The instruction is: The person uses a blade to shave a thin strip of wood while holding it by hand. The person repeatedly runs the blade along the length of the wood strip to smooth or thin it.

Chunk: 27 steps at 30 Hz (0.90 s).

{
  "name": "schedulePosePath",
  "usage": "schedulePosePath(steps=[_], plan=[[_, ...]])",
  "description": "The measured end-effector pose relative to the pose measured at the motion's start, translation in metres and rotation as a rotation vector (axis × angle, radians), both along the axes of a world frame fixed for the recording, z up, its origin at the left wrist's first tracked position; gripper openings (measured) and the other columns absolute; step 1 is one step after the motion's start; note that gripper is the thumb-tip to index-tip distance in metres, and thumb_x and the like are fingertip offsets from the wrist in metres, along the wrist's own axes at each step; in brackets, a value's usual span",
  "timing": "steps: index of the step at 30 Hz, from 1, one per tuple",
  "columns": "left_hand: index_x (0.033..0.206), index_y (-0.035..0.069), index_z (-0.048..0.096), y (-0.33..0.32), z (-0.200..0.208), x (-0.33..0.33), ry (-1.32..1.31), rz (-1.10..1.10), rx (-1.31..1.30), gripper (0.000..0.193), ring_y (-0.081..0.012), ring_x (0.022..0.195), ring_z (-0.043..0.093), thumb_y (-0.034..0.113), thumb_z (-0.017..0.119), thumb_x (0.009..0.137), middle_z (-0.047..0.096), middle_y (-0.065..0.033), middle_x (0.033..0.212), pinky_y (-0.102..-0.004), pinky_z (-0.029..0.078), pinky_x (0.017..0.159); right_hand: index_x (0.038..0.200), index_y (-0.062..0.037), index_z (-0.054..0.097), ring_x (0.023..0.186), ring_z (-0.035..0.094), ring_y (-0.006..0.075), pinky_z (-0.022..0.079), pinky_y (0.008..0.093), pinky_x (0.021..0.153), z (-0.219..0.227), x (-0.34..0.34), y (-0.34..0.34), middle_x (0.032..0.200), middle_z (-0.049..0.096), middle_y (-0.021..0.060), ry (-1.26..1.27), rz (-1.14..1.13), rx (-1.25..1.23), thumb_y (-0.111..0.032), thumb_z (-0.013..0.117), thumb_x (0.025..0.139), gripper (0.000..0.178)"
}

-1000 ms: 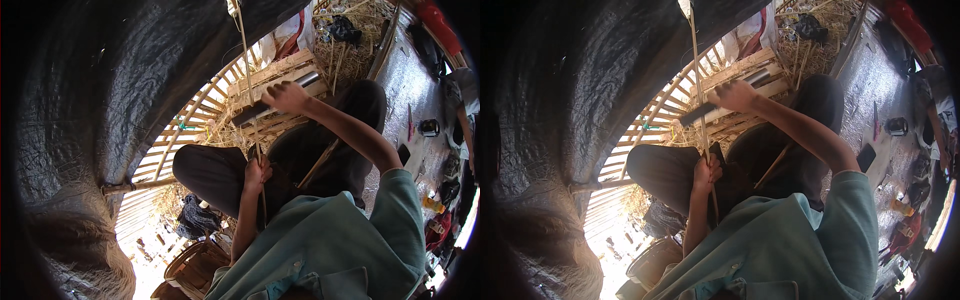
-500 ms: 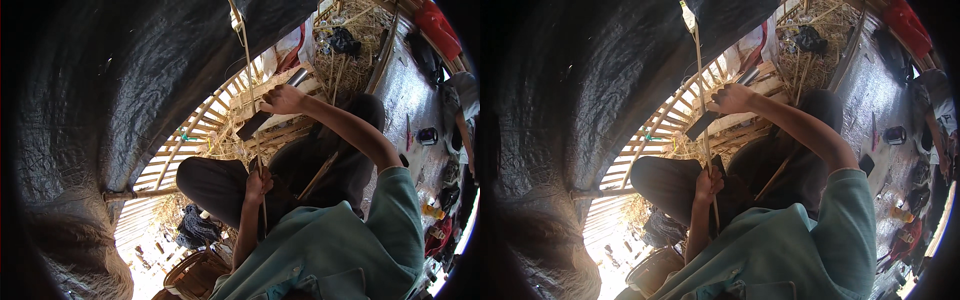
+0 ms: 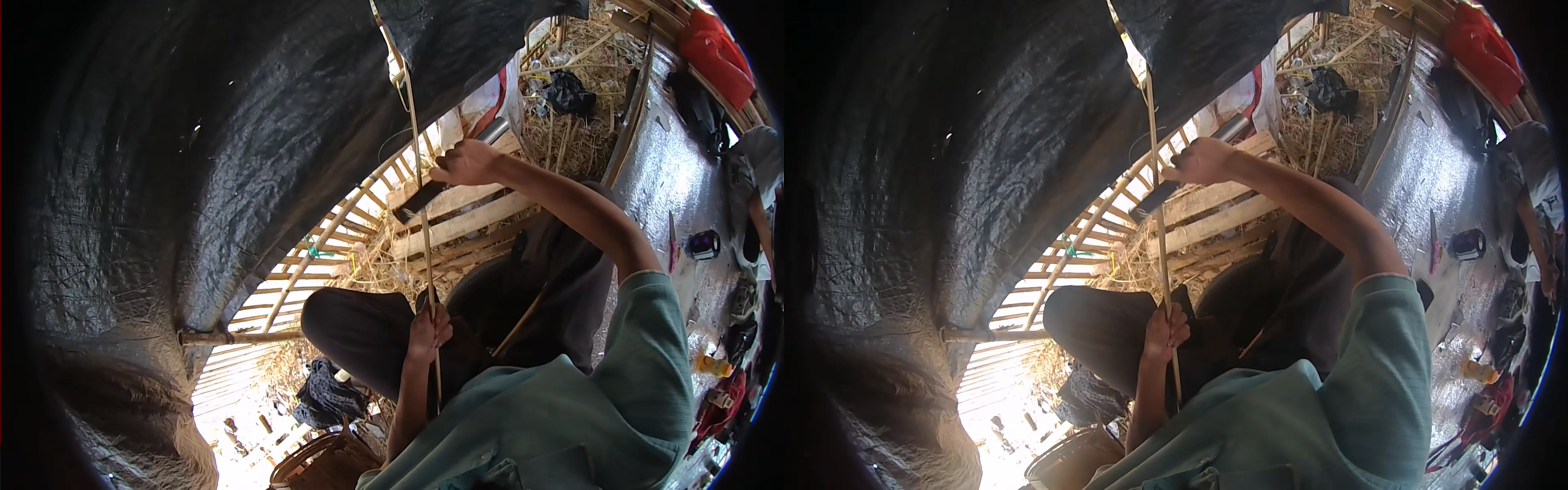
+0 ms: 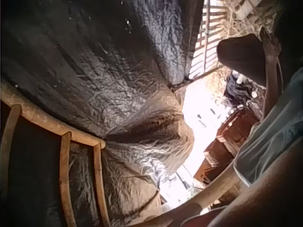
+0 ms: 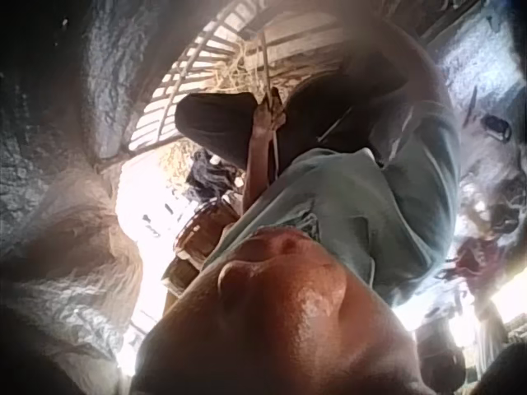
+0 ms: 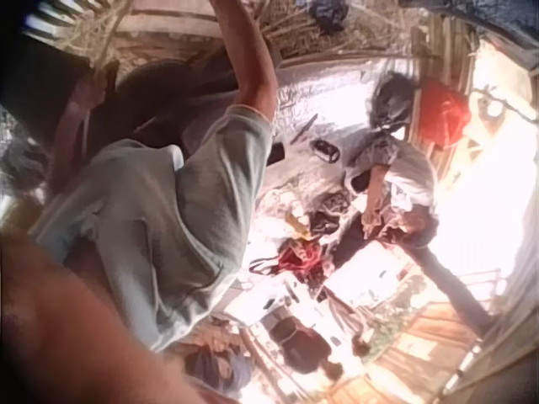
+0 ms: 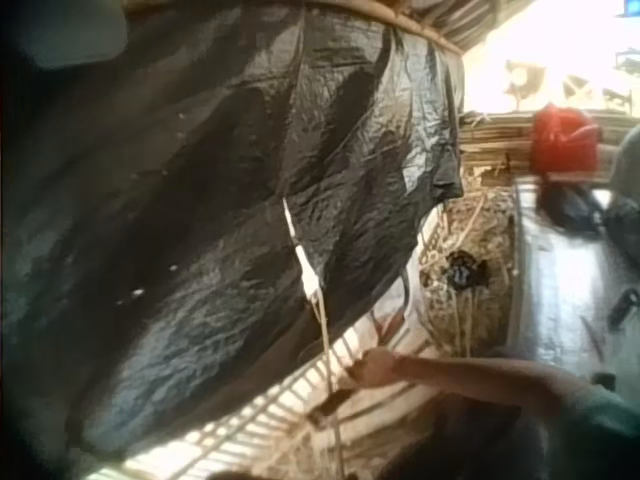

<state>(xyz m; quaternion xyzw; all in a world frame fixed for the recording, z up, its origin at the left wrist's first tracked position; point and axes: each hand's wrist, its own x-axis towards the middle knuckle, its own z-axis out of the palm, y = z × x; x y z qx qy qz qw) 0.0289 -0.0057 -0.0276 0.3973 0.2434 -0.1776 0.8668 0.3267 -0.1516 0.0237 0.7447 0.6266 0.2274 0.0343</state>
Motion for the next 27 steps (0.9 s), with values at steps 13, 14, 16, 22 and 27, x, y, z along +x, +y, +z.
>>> schedulePosePath(steps=[13, 14, 16, 22, 27], plan=[[0.06, 0.013, 0.033, 0.006, -0.006, -0.001, -0.015, -0.034, -0.059, 0.046, -0.0057, 0.031, 0.02, 0.046, 0.035, 0.091, 0.026, 0.0046, 0.045, -0.0201, 0.022, 0.03, 0.09, -0.0122, 0.048, 0.054, 0.062, 0.0213, 0.046, 0.0308, 0.04, 0.003, 0.048, 0.006, 0.061, 0.057, 0.004, -0.055, -0.259, 0.239, -0.019, 0.052, 0.078, 0.015], [0.062, 0.012, 0.035, 0.007, -0.007, -0.001, -0.05, -0.062, -0.077, 0.047, -0.0052, 0.032, 0.022, 0.051, 0.043, 0.088, 0.027, 0.0046, 0.046, -0.0194, 0.023, 0.031, 0.091, -0.0124, 0.048, 0.054, 0.062, 0.0215, 0.046, 0.0307, 0.041, -0.002, 0.049, 0.002, 0.062, 0.057, 0.0037, -0.041, -0.181, 0.235, -0.019, 0.052, 0.078, 0.015], [0.062, 0.012, 0.035, 0.008, -0.007, -0.001, -0.048, -0.072, -0.087, 0.047, -0.0051, 0.031, 0.022, 0.051, 0.043, 0.088, 0.027, 0.0046, 0.046, -0.0192, 0.023, 0.031, 0.092, -0.0129, 0.048, 0.053, 0.061, 0.0216, 0.046, 0.0303, 0.042, 0.002, 0.053, -0.002, 0.063, 0.057, 0.0033, -0.011, 0.02, 0.212, -0.018, 0.051, 0.079, 0.015], [0.061, 0.013, 0.034, 0.011, -0.007, 0.002, 0.006, -0.067, -0.127, 0.048, -0.005, 0.031, 0.023, 0.05, 0.04, 0.089, 0.027, 0.0048, 0.045, -0.0184, 0.023, 0.031, 0.091, -0.0105, 0.047, 0.062, 0.064, 0.0242, 0.047, 0.0342, 0.043, -0.011, 0.075, 0.011, 0.067, 0.057, 0.0053, 0.09, -0.259, 0.285, -0.017, 0.049, 0.08, 0.013], [0.061, 0.012, 0.034, 0.011, -0.009, 0.0, -0.021, -0.063, -0.185, 0.047, -0.0056, 0.03, 0.022, 0.048, 0.035, 0.092, 0.026, 0.005, 0.045, -0.0194, 0.023, 0.031, 0.094, -0.0102, 0.045, 0.059, 0.063, 0.0243, 0.047, 0.0342, 0.043, -0.014, 0.085, 0.008, 0.065, 0.058, 0.0046, -0.031, 0.022, 0.307, -0.017, 0.05, 0.08, 0.016]])
